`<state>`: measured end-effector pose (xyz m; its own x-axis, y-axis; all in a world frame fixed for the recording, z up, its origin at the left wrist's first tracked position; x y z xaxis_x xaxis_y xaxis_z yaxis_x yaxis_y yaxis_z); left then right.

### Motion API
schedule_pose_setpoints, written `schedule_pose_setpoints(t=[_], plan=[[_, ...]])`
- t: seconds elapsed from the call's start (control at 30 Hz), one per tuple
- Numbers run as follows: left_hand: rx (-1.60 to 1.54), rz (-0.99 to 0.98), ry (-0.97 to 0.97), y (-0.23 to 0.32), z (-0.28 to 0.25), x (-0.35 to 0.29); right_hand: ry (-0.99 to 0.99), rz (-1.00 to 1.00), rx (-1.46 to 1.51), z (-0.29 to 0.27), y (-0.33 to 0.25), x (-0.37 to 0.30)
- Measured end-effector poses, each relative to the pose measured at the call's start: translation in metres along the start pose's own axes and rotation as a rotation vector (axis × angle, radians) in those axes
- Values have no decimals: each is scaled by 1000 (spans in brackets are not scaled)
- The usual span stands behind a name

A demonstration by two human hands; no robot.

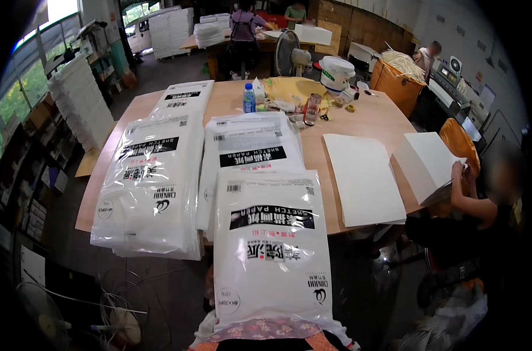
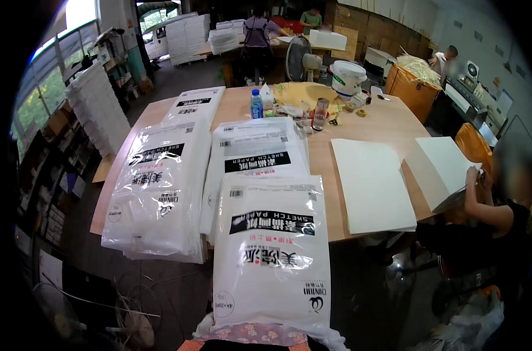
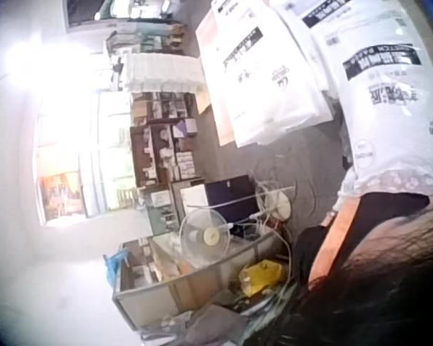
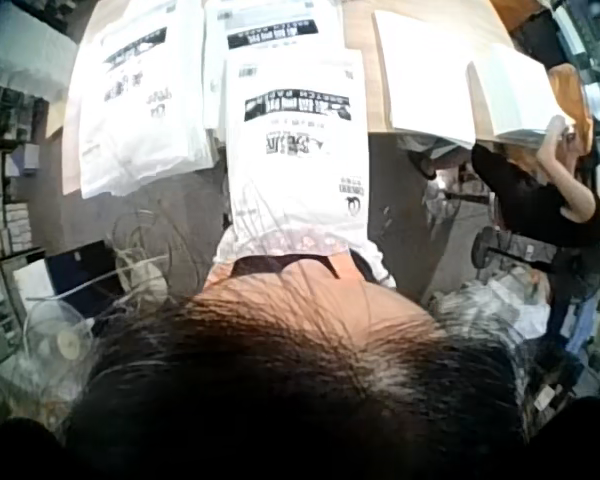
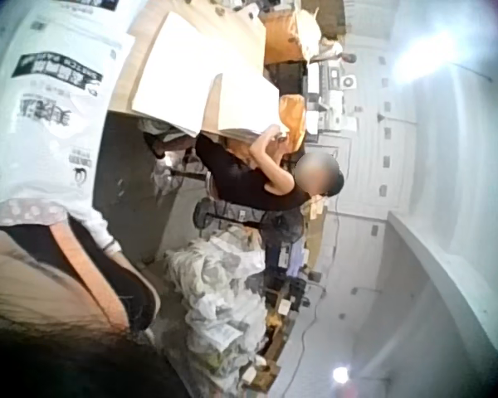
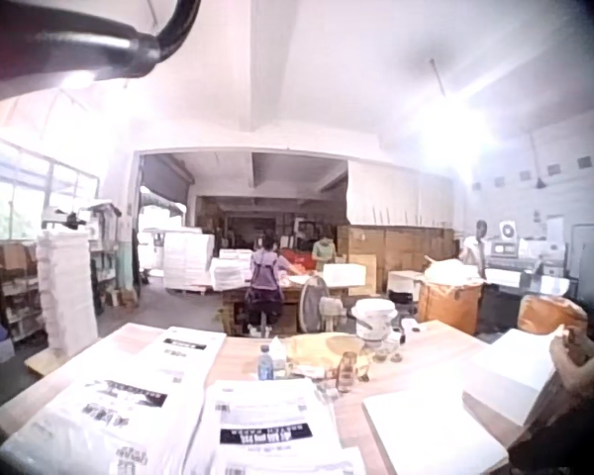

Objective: The person inserts stacks of white paper into clear plastic packaging bags. They repeatedly pick up a stack of paper, place it into a bag, and then fold the top of the bag to seal it. The process is repeated continuously throughout the video.

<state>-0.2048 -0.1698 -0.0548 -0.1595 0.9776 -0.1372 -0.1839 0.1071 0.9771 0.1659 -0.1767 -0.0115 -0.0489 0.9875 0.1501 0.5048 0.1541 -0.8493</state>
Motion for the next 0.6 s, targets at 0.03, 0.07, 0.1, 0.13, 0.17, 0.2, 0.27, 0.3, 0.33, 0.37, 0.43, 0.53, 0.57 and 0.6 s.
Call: schedule_pose_setpoints(t=[0.03, 0.07, 0.1, 0.13, 0.17, 0.2, 0.27, 0.3, 0.33, 0.37, 0.43, 0.53, 0.57, 0.6], plan=[[-190, -113, 99, -35, -11, 1, -35, -63, -81, 7, -4, 6], [-374, -230, 177, -65, -18, 1, -50, -114, -165, 13, -5, 7], [-164, -173, 225, -60, -24, 2, -49, -131, -249, 17, -2, -1], [42, -125, 304, -55, -35, -3, 90, 39, -156, 11, 35, 9], [618, 150, 323, -17, -33, 0, 247, 205, -65, -3, 74, 11], [580, 242, 347, -1, -31, -4, 98, 349, -287, -5, 78, 4], [537, 251, 376, 3, -28, 1, -215, 426, -499, -22, 47, 11], [551, 267, 309, 8, -19, 4, -149, 348, -318, -29, 86, 6], [537, 415, 216, 39, 4, 11, 111, 477, 238, -39, 106, 11], [475, 516, 163, 58, 24, 23, 360, 576, 802, -44, 129, 17], [420, 725, 84, 110, 69, 40, 388, 896, 725, 1, 130, 41], [125, 510, -73, 167, 82, 56, 63, 707, 1151, 95, 144, 71], [-12, 515, -4, 181, 61, 51, 35, 647, 1120, 98, 83, 91], [-160, 535, 56, 197, 40, 43, 22, 574, 1083, 101, 33, 121]])
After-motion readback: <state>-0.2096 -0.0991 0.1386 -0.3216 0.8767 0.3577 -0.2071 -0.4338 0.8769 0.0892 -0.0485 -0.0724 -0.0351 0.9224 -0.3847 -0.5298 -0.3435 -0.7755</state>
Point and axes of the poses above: each hand's wrist, its own x-axis towards the middle knuckle, its own z-axis out of the palm, y = z × x, the point moved 7 cm from there along x, towards the middle knuckle, and after that the axes turned 9 degrees about y, right-handed, at the moved point
